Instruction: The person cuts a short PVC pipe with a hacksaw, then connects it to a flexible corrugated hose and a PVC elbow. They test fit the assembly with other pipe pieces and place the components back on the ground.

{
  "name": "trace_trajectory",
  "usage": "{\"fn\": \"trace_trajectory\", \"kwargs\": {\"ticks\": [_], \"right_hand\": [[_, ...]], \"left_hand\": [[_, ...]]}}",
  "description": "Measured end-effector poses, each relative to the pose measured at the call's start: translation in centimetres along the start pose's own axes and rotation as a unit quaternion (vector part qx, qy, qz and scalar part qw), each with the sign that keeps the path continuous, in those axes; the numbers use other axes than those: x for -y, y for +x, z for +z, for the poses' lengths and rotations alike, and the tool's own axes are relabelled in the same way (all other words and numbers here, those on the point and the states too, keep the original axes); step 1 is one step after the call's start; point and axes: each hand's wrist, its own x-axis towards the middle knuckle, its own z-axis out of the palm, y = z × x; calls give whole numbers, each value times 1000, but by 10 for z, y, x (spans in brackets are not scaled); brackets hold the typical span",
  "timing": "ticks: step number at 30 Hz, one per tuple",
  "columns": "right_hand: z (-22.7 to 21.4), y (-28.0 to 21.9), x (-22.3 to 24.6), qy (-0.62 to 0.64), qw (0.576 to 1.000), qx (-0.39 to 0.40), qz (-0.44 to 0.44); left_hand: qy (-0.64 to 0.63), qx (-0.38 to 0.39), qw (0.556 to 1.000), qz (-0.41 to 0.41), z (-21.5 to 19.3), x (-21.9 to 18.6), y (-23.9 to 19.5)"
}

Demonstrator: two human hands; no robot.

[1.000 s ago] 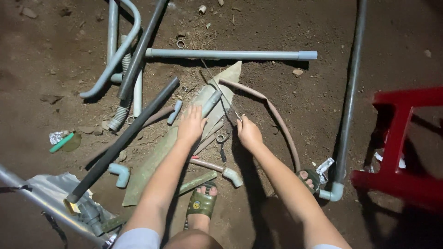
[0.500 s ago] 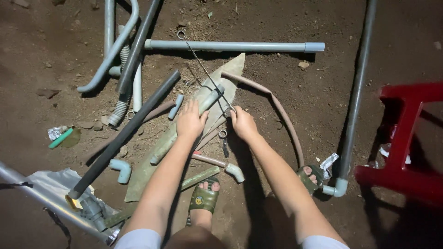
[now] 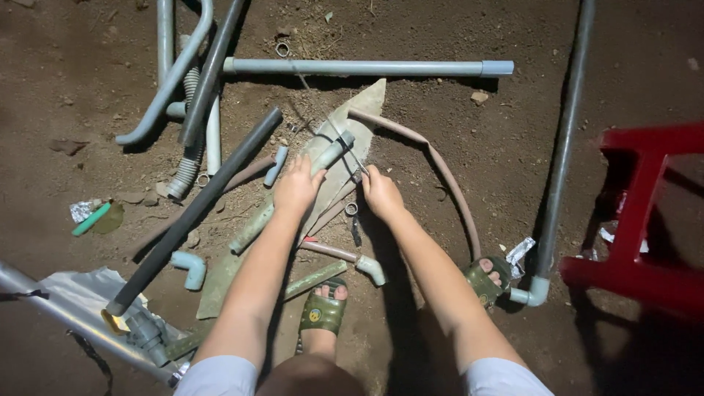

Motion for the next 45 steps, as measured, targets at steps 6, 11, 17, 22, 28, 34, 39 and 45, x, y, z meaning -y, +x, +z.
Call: {"fn": "trace_trajectory", "kwargs": {"ticks": [6, 11, 17, 22, 28, 34, 39, 45], "right_hand": [[3, -13, -30, 4, 1000, 2, -7], [-5, -62, -37, 17, 999, 21, 20], [-27, -103, -53, -7, 998, 47, 43], [-47, -90, -25, -63, 996, 55, 40], [-12, -5, -15, -54, 998, 8, 13], [-16, -7, -15, -63, 998, 22, 4], [-31, -38, -35, -88, 995, 43, 3], [-34, -34, -44, -95, 995, 35, -4]], "left_hand": [[14, 16, 999, 26, -4, 2, 1], [31, 14, 999, 13, 7, 6, 0], [37, -8, 999, 11, 24, 12, 2], [36, -20, 999, 29, 2, 0, -2], [20, -38, 999, 13, 37, 25, 10], [30, -28, 999, 11, 3, 8, 4], [69, -94, 984, 136, 25, 12, 2], [98, -62, 986, 118, 59, 14, 13]]}}
